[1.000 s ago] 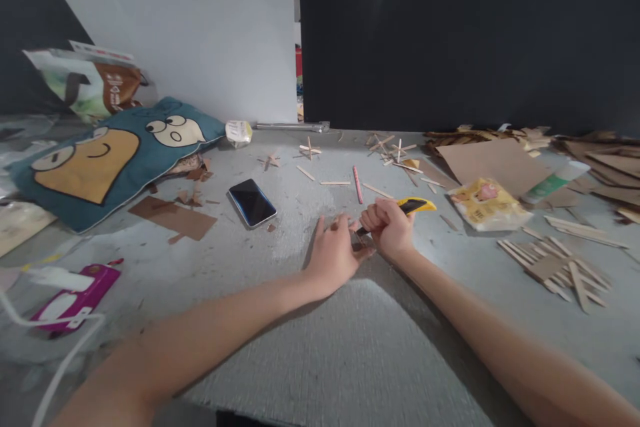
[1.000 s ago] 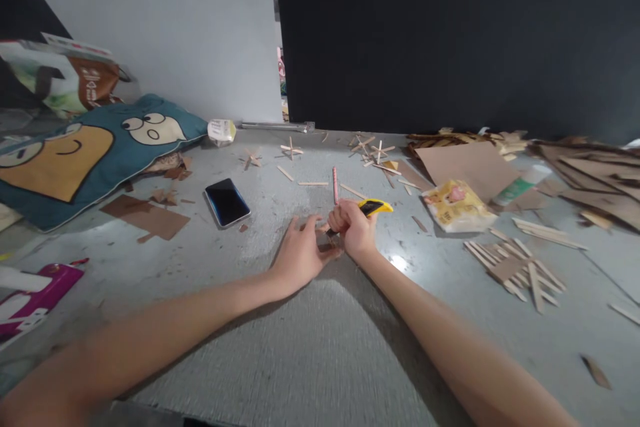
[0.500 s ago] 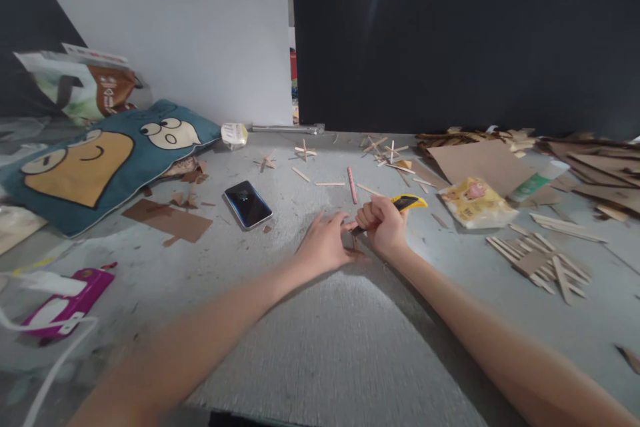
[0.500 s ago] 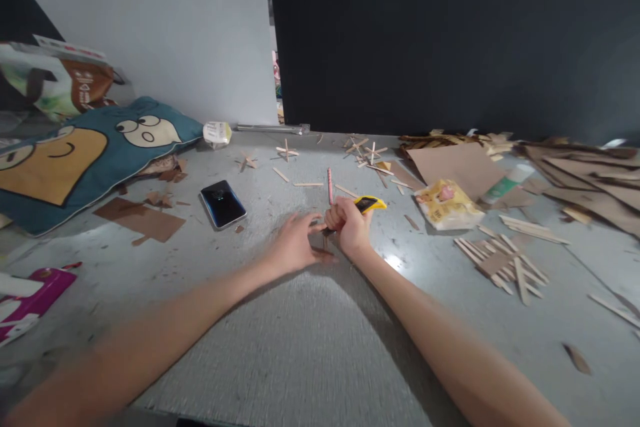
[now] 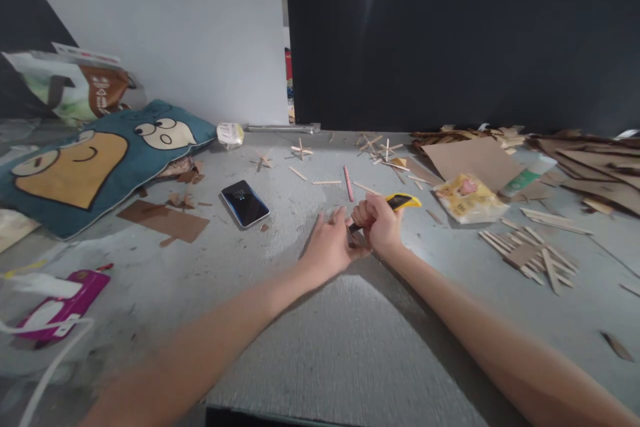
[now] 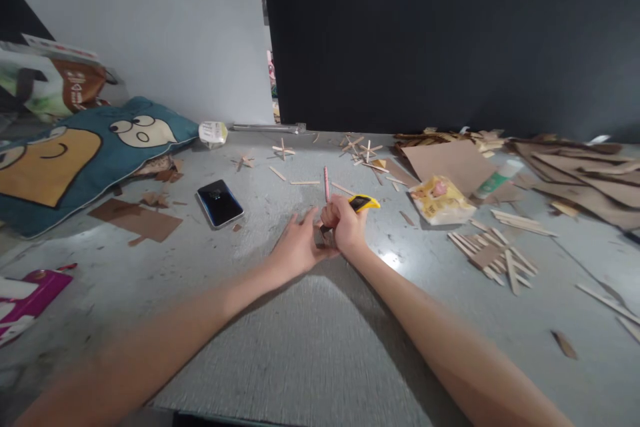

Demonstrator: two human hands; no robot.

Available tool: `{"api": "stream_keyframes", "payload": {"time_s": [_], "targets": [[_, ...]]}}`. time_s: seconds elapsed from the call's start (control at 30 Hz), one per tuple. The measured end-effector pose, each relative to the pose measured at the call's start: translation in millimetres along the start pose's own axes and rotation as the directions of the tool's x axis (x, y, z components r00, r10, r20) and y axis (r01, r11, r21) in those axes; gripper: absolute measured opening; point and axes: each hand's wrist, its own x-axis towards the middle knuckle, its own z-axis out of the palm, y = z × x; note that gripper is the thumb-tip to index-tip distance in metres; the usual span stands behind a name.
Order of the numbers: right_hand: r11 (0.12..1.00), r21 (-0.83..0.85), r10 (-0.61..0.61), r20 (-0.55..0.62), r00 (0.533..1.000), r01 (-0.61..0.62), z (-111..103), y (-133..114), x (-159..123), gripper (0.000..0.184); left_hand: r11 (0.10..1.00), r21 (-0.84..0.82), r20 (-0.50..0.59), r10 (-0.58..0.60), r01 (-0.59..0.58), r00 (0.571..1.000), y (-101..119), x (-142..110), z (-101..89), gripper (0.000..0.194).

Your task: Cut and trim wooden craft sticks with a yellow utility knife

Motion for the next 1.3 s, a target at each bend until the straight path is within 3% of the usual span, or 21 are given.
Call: {"api": "stream_keyframes", "payload": {"time_s": [0.17, 0.33, 0.4, 0.63, 0.87, 0.97, 1.07, 1.13, 1.23, 1.3], "targets": [[1.000, -0.021, -0.009, -0.009, 1.000, 0.009, 1, -2, -1, 0.061, 1.000, -0.019, 0.136, -0.009, 0.012, 0.991, -14, 11, -12.6, 0.104], [1.000, -0.016, -0.005, -0.009, 1.000, 0.005, 2, -3, -1, 0.060, 0.997, 0.051, -0.040, -0.063, 0.065, 0.997, 3, -3, -2.9, 0.092], [1.000, -0.019, -0.005, -0.008, 1.000, 0.005, 1, -2, -1, 0.060, 0.997, 0.047, -0.055, -0.064, 0.066, 0.996, 6, -4, -0.2, 0.086], [1.000, -0.019, -0.019, -0.012, 1.000, 0.019, -2, 0, 2, 0.063, 0.996, -0.087, 0.223, 0.049, -0.030, 0.973, -17, 17, -20.2, 0.100], [1.000, -0.001, -0.020, -0.009, 1.000, 0.020, -2, 3, 4, 0.063, 0.998, 0.060, -0.040, -0.031, 0.033, 0.999, 0, -1, -1.8, 0.085], [0.999, -0.017, -0.034, 0.003, 0.999, 0.034, -1, 3, 4, 0.064, 0.999, 0.021, -0.007, -0.031, 0.031, 0.999, -2, 4, -3.1, 0.092], [0.999, -0.016, -0.033, 0.003, 0.999, 0.033, -1, 2, 4, 0.063, 0.999, -0.034, 0.130, -0.009, 0.014, 0.991, -14, 15, -13.7, 0.101], [1.000, -0.001, -0.022, -0.005, 1.000, 0.022, -1, 2, 5, 0.061, 1.000, -0.020, 0.186, 0.008, -0.005, 0.982, -17, 18, -18.0, 0.097], [1.000, 0.024, -0.010, -0.021, 1.000, 0.011, -1, 2, 6, 0.060, 0.998, 0.058, 0.096, -0.005, -0.001, 0.995, -11, 12, -12.4, 0.081], [0.999, 0.031, -0.008, -0.025, 1.000, 0.009, -1, 3, 6, 0.059, 0.993, 0.114, -0.047, -0.002, 0.007, 0.999, -2, 4, -3.7, 0.074]]}}
